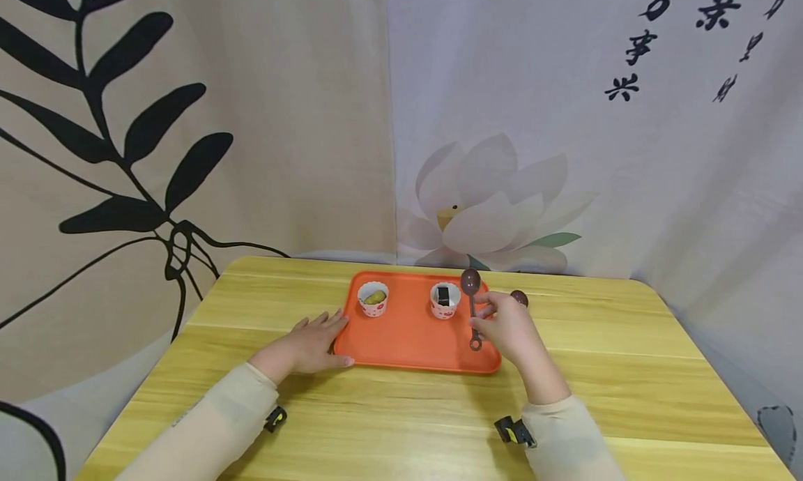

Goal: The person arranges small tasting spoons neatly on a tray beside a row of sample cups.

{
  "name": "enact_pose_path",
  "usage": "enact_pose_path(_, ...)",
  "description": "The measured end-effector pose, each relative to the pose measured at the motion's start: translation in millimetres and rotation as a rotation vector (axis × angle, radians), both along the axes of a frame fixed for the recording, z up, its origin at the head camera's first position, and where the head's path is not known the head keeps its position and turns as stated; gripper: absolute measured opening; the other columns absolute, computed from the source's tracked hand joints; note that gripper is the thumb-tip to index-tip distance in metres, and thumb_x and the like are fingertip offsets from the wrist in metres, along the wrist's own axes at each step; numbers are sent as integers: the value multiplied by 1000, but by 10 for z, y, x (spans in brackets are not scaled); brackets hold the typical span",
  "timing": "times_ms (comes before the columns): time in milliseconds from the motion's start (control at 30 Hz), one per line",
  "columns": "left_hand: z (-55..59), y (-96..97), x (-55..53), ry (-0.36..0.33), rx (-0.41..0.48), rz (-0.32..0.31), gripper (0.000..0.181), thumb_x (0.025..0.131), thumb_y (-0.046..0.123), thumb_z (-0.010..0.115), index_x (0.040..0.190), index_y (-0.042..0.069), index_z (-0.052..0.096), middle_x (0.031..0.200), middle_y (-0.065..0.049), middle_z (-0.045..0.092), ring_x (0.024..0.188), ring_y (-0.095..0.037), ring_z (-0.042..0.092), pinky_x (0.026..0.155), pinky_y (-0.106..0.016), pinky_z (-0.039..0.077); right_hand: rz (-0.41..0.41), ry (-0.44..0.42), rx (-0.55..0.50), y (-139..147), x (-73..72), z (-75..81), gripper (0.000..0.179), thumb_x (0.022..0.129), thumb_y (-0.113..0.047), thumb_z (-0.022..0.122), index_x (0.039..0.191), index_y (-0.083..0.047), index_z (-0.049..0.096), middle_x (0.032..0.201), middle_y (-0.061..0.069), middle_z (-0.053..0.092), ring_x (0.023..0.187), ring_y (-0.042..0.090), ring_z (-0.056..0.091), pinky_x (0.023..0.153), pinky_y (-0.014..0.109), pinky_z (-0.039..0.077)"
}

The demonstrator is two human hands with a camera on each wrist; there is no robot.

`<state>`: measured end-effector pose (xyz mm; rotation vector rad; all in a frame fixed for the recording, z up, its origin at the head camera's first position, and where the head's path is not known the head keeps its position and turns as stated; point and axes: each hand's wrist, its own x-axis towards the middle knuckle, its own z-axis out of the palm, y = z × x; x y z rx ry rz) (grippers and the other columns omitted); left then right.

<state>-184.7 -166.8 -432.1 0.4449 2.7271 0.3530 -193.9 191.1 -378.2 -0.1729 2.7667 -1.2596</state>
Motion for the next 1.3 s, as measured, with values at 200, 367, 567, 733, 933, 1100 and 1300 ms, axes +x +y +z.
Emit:
enact_pose_path(200,8,-2,6,2,-2,-4,92,92,58,63,157,3,28,165,-14,21,149,-43,21,117,-63,15,0,-1,-52,-104,-19,-29,42,91,-3,72,130,8,58,98,17,66,71,20,71,69,39,60)
enact_pose_path(367,14,-4,12,0,4,-2,92,92,58,63,157,2,28,165,-15,21,149,-43,20,116,-64,15,-12,-6,-83,-191,-45,-85,41,91,-3,72,129,6,60,99,17,67,73,20,71,70,39,61)
enact_pose_path(567,-4,-9,4,2,2,-2,92,92,58,63,157,3,28,165,-14,21,149,-43,20,116,-64,15,9,4,-100,-287,-66,-198,40,91,-3,73,128,5,60,97,14,68,72,20,71,70,41,60)
enact_pose_path(733,-18,-3,-3,4,-1,-5,92,92,58,62,158,4,28,165,-14,20,149,-43,20,117,-64,15,14,45,-103,-364,-70,-266,39,89,-2,74,125,5,63,94,12,70,73,21,71,65,34,60)
enact_pose_path(933,-19,0,-9,2,-3,-9,92,93,58,62,158,4,28,165,-14,21,149,-43,20,116,-64,14,7,37,-101,-473,-91,-323,37,89,-5,75,123,3,64,94,10,70,74,19,69,65,34,59)
enact_pose_path(1100,-34,-3,-15,6,-9,-16,92,93,59,61,158,4,28,165,-14,20,149,-43,20,116,-64,14,13,20,-135,-566,-102,-377,36,88,-3,75,123,3,64,95,11,68,73,19,69,66,36,60)
enact_pose_path(1300,-40,-10,-24,5,-11,-17,92,93,59,61,158,4,27,165,-14,20,149,-43,20,116,-64,14,11,-10,-143,-676,-124,-425,39,88,-3,75,125,2,64,95,10,68,72,18,69,66,36,60)
